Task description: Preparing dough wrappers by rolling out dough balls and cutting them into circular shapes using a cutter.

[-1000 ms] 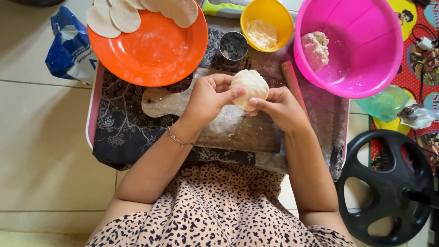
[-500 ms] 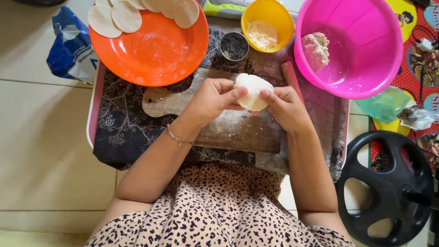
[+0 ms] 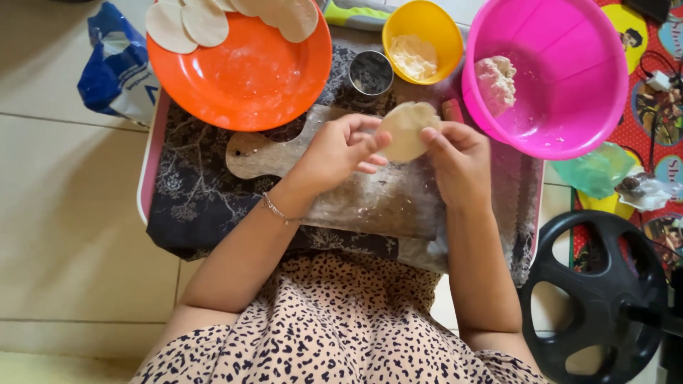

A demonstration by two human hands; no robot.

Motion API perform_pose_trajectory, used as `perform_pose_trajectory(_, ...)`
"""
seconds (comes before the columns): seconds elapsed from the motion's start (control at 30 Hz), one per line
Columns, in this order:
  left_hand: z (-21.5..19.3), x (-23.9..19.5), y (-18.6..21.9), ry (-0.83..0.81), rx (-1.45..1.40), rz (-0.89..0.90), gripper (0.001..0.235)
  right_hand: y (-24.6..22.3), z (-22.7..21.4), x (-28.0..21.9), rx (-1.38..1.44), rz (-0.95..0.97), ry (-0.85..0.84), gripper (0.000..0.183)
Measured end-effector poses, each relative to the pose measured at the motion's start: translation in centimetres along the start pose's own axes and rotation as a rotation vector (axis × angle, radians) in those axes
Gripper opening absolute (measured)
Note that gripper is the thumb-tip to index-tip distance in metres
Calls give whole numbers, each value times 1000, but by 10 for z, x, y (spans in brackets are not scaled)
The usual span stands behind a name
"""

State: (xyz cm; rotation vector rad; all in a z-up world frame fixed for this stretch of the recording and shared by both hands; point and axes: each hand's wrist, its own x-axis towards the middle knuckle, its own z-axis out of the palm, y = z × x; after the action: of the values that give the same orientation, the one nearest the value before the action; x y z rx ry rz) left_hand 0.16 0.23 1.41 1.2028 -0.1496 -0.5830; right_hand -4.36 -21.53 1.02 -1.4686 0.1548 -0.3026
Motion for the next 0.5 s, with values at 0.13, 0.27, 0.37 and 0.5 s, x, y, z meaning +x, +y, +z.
perform_pose_trajectory(0.13,-11,12,-10,21,-98,-122,70,-27,25,-5,-309,-394,6,10)
perform_pose_trajectory(0.27,-11,17,-3,-146,-399,-249,85,-49,47,-23,-728,-814,-260,16)
perform_pose_trajectory(0.37,-13,19,-14,-62,-518,-192,64,-65,47,-32,-717,-729,-253,26)
perform_pose_trajectory(0.5,-15,26,-33,47,-471,-106,44,-45,28,-20,-577,-264,-91,23)
